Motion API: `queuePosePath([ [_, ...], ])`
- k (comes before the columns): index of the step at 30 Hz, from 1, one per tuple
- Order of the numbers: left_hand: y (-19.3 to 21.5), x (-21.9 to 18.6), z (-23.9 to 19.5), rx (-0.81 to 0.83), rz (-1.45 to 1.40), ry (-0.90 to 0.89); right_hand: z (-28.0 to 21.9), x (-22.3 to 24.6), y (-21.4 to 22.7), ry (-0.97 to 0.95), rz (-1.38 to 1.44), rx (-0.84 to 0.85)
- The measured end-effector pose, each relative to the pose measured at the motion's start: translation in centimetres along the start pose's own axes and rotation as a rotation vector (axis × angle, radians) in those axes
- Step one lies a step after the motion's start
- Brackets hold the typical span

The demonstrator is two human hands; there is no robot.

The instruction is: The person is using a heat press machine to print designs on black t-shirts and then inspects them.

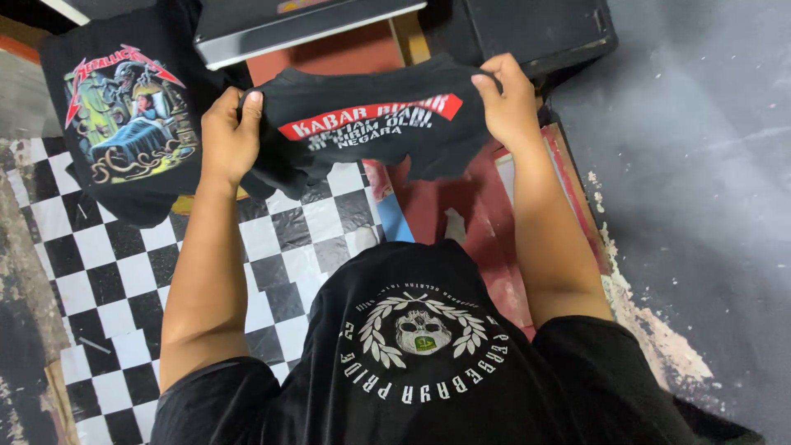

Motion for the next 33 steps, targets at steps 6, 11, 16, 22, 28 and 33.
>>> queuePosePath([
  [6, -5.5, -3.2, -1.8, 0.007, -0.095, 0.134, -0.6, -0.7, 5.8, 0.175, -0.172, 0.329],
  [11, -13.0, -3.0, -2.4, 0.183, -0.357, 0.292, 0.3, -6.2, 12.0, 0.019, -0.224, 0.271],
  [16, -15.5, -10.3, -1.3, 0.051, -0.225, 0.066, 2.4, -8.8, 17.9, 0.07, -0.22, 0.071],
  [22, -17.7, -17.8, -2.8, -0.289, 0.35, -0.187, 3.0, -5.6, 21.0, 0.356, -0.551, -0.122],
  [28, -22.1, -17.9, -4.7, -0.167, 0.554, -0.03, 1.6, -12.0, 24.2, 0.109, -0.625, -0.114],
  [33, -24.1, -20.1, -3.8, -0.054, -0.15, 0.241, 2.3, -15.5, 29.0, 0.003, -0.071, -0.325],
])
Point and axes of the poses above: each hand's wrist, its own z-axis towards the middle knuckle, its own y-axis out of the back of the hand, x = y × z, the point moved 8 cm from there along z, towards the middle knuckle, and after that the axes turned 4 degrees about y, right-handed, at the moved point
